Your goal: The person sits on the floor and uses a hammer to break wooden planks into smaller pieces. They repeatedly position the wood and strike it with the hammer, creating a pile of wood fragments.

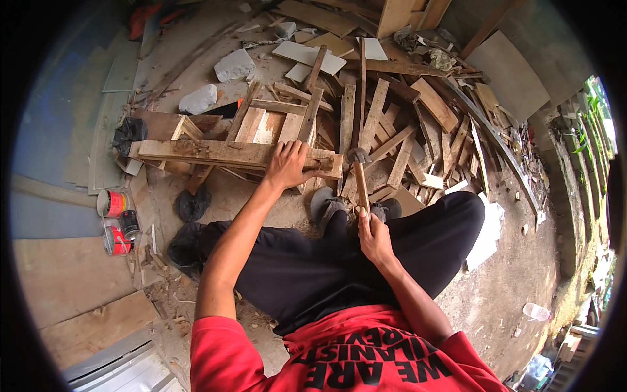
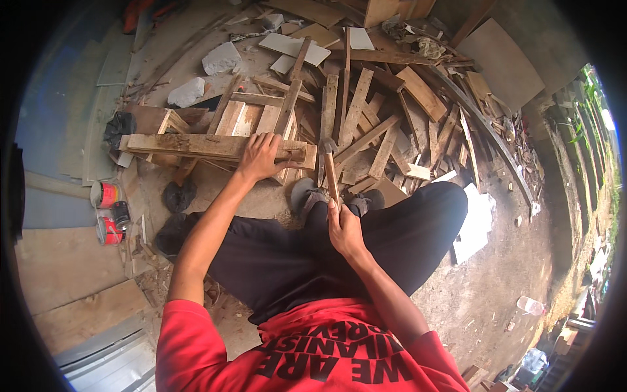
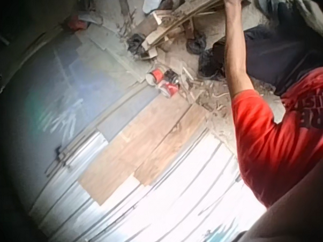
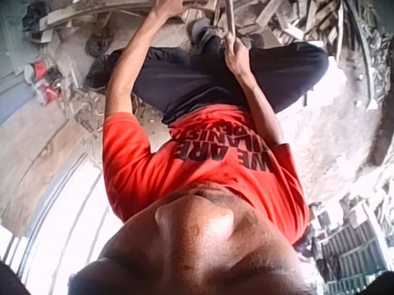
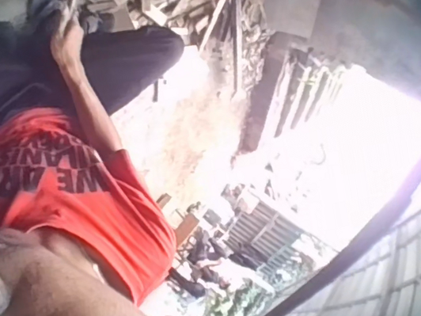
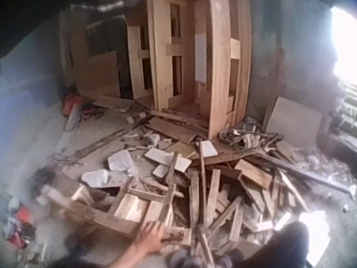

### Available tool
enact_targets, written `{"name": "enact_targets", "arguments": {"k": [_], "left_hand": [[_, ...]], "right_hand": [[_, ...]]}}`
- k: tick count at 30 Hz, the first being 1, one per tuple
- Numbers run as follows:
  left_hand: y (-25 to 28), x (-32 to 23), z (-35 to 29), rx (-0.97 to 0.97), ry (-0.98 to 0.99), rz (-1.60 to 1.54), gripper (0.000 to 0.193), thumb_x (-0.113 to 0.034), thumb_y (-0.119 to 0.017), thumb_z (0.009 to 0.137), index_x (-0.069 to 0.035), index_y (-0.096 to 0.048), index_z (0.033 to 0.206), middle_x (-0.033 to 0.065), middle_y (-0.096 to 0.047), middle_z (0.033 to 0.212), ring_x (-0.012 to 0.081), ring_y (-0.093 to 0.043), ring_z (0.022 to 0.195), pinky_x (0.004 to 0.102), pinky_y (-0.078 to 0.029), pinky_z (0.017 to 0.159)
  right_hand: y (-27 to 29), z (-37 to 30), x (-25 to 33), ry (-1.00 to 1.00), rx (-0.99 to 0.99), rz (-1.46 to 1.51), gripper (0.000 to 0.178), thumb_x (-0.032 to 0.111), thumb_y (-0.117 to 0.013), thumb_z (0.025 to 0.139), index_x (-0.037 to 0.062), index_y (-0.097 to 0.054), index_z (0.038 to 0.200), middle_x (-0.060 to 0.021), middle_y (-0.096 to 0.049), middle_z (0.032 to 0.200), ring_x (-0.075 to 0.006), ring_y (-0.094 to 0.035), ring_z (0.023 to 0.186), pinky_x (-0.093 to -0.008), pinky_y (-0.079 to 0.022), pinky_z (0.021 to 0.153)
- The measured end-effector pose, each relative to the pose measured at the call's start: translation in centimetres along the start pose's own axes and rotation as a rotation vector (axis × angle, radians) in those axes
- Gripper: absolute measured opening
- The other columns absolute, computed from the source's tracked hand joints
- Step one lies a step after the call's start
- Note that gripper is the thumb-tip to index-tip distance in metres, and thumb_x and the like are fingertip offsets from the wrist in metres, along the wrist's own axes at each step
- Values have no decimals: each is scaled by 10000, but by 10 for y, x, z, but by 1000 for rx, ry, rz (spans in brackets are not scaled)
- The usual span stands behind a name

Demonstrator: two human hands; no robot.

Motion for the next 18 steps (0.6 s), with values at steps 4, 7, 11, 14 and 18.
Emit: {"name": "enact_targets", "arguments": {"k": [4,7,11,14,18], "left_hand": [[-3,4,9,14,-18,-47,1011,-905,-464,691,33,-635,1029,191,-655,988,313,-634,965,423,-470,864],[-15,12,17,98,46,-106,1209,-1012,-363,595,50,-654,1095,239,-658,1079,347,-637,1013,505,-468,930],[-21,20,20,141,31,-4,1072,-953,-464,638,30,-664,1017,211,-648,1046,357,-653,976,475,-543,838],[-10,42,25,89,100,-54,1072,-947,-431,672,34,-661,1040,226,-645,1063,376,-652,997,499,-543,836],[66,32,111,88,170,-189,1014,-932,-382,720,24,-645,936,216,-643,956,376,-671,858,518,-549,800]], "right_hand": [[8,7,-6,-43,41,-26,596,469,-419,1031,-53,-568,787,-188,-580,672,-309,-589,635,-415,-463,628],[40,25,35,-35,18,-78,650,520,-400,1023,-46,-571,755,-195,-538,631,-263,-557,602,-442,-443,576],[115,-3,191,495,-115,407,450,477,-350,1050,69,-494,928,56,-387,577,-49,-372,421,-219,-320,355],[143,-44,261,883,-262,629,549,600,-344,1007,76,-447,877,30,-335,583,-54,-313,436,-227,-230,357],[115,0,164,708,-316,49,467,445,-422,1036,62,-523,790,-26,-515,651,-103,-462,521,-254,-336,428]]}}
Point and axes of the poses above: each hand's wrist, its own z-axis towards the middle knuckle, its own y-axis out of the back of the hand, x = y × z, the point moved 7 cm from there along z, towards the middle knuckle
